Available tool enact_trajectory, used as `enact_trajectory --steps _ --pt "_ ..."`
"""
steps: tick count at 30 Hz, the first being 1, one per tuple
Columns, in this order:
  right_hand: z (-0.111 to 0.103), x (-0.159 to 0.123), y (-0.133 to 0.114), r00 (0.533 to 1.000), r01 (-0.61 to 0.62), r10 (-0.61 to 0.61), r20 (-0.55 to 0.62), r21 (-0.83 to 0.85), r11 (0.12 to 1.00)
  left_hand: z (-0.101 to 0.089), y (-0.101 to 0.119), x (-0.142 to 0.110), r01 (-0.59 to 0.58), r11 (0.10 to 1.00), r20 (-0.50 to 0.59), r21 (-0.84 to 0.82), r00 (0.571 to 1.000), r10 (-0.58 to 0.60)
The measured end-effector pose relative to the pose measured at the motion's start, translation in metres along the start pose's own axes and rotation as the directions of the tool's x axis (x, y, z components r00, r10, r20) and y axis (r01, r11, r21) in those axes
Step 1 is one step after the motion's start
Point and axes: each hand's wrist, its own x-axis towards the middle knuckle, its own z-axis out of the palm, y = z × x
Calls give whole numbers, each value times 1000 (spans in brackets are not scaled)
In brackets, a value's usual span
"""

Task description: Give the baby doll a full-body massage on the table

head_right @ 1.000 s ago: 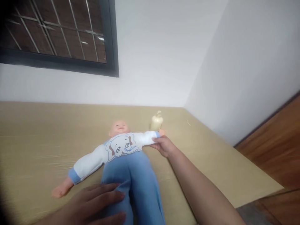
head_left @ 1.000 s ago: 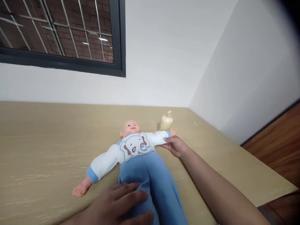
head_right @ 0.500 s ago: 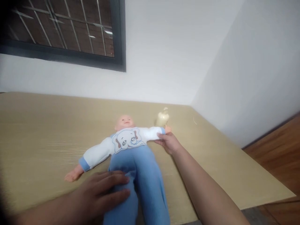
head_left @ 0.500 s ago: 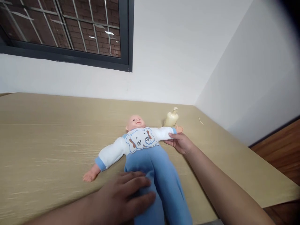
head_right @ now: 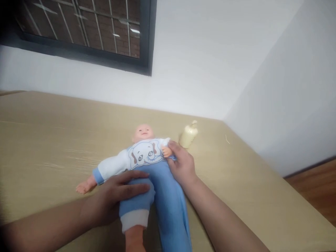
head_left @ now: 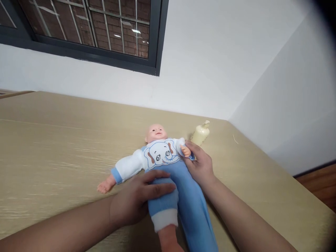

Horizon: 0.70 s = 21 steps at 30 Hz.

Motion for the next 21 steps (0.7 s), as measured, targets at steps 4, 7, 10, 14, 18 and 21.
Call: enact_trajectory --steps 4,7,10,14,18,21 --pt "0 6 3 973 170 -139 185 -162 972 1 -1 4 -33 991 52 130 998 26" --pt "-1 10 1 939 264 -205 276 -196 944 2 0 5 -61 973 95 223 995 40" --pt "-1 11 -2 918 305 -236 318 -189 933 3 1 6 -128 947 134 293 987 92" --pt "-2 10 -3 925 269 -208 318 -162 950 2 -2 6 -153 941 163 303 981 107" --pt "1 7 3 962 117 -96 255 -67 991 1 -1 2 -136 955 134 262 986 104" --pt "6 5 12 981 -113 96 170 98 989 -2 8 -1 -134 957 100 259 989 111"
